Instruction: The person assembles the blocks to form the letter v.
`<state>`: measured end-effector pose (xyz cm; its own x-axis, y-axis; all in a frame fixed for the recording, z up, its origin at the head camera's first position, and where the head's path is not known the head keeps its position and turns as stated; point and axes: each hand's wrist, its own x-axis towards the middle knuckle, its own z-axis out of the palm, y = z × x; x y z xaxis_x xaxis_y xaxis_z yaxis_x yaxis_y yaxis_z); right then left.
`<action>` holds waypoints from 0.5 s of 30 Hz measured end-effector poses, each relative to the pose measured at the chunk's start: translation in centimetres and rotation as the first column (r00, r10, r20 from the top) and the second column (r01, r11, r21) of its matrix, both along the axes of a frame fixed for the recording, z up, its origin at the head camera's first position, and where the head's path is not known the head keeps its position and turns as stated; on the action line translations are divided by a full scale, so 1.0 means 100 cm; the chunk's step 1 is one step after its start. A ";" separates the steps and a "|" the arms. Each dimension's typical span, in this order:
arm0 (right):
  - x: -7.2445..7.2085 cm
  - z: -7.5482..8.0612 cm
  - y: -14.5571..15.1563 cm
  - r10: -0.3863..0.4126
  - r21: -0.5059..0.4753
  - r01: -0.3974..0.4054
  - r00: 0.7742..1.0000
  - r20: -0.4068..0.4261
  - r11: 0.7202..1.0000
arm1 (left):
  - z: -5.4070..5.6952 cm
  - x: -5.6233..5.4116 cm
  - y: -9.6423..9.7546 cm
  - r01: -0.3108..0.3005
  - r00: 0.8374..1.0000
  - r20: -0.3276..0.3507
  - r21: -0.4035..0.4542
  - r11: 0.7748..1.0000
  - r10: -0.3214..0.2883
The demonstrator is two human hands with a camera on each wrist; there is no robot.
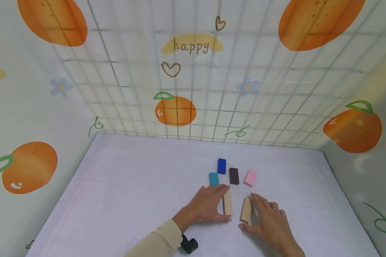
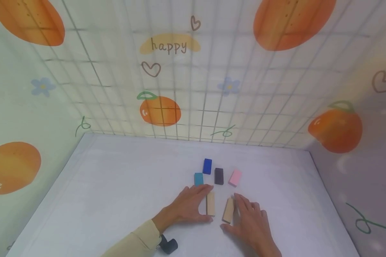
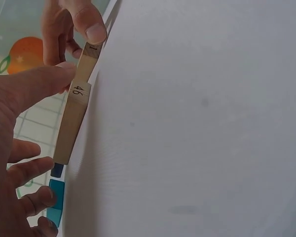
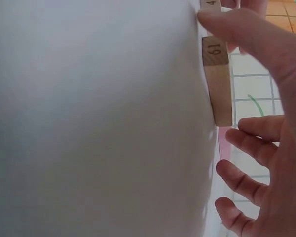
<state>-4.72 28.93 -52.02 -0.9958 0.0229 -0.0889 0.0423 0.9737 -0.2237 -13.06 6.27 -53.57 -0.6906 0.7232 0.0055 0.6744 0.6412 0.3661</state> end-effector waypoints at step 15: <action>0.000 -0.001 -0.001 0.011 -0.001 -0.011 1.000 -0.029 1.000 | -0.003 -0.001 0.006 -0.006 0.999 -0.034 -0.028 1.000 0.005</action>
